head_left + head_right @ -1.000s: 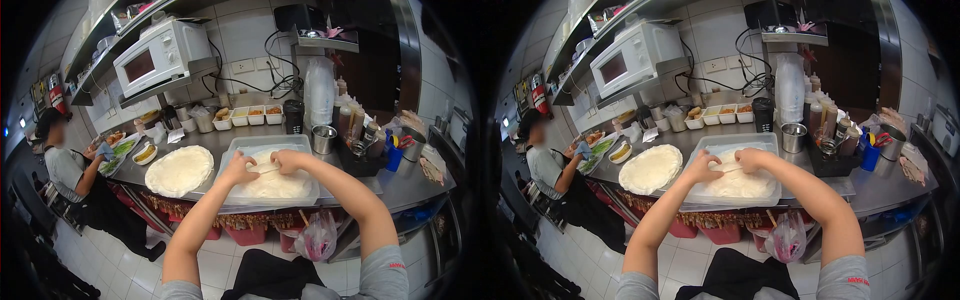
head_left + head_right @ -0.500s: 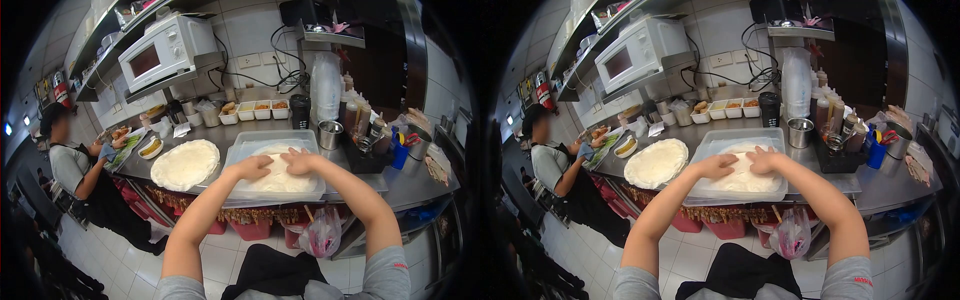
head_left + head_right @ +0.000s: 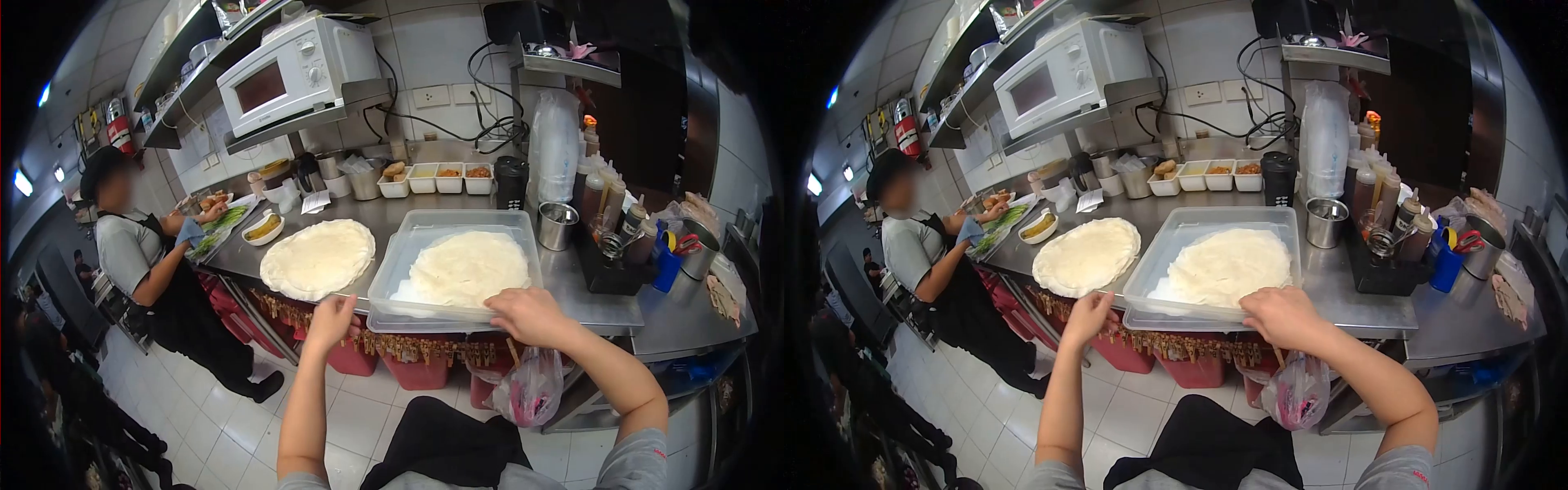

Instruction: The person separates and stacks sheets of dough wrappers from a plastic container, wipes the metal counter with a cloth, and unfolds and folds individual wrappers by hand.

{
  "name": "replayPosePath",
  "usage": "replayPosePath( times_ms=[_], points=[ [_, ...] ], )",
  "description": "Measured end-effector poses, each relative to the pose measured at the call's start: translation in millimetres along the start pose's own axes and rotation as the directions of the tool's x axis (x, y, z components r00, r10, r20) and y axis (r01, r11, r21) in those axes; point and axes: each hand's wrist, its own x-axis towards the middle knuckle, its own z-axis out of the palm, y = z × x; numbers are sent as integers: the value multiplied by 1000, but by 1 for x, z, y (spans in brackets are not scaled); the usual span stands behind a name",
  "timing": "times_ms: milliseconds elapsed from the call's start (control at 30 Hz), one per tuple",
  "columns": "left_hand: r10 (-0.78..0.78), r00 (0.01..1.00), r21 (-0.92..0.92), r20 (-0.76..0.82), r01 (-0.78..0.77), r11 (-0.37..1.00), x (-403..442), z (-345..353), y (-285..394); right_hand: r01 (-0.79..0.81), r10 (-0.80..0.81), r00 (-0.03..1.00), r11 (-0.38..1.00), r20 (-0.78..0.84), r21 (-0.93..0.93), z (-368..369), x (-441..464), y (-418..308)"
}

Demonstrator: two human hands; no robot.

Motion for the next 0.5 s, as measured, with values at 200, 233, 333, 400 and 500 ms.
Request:
replayPosePath(
  times_ms=[200,233,333,400,500],
  points=[
    [38,929,-618,368,214,757,-6,41,-25,65,-55,972,997,-227,35,-8,-2,-4],
    [74,946,-670,316,168,723,-3,38,-22,74,-71,967,997,-244,2,-12,-4,-3],
    [140,987,-707,85,-39,706,-8,13,9,105,-102,929,994,-357,-10,-23,-14,-2],
    [217,973,-670,-77,-212,712,-17,-22,19,112,-106,922,994,-372,-6,-32,-21,0],
    [208,908,-559,-363,-391,731,-33,-85,20,146,-132,913,989,-387,6,-31,-27,4]
  ],
)
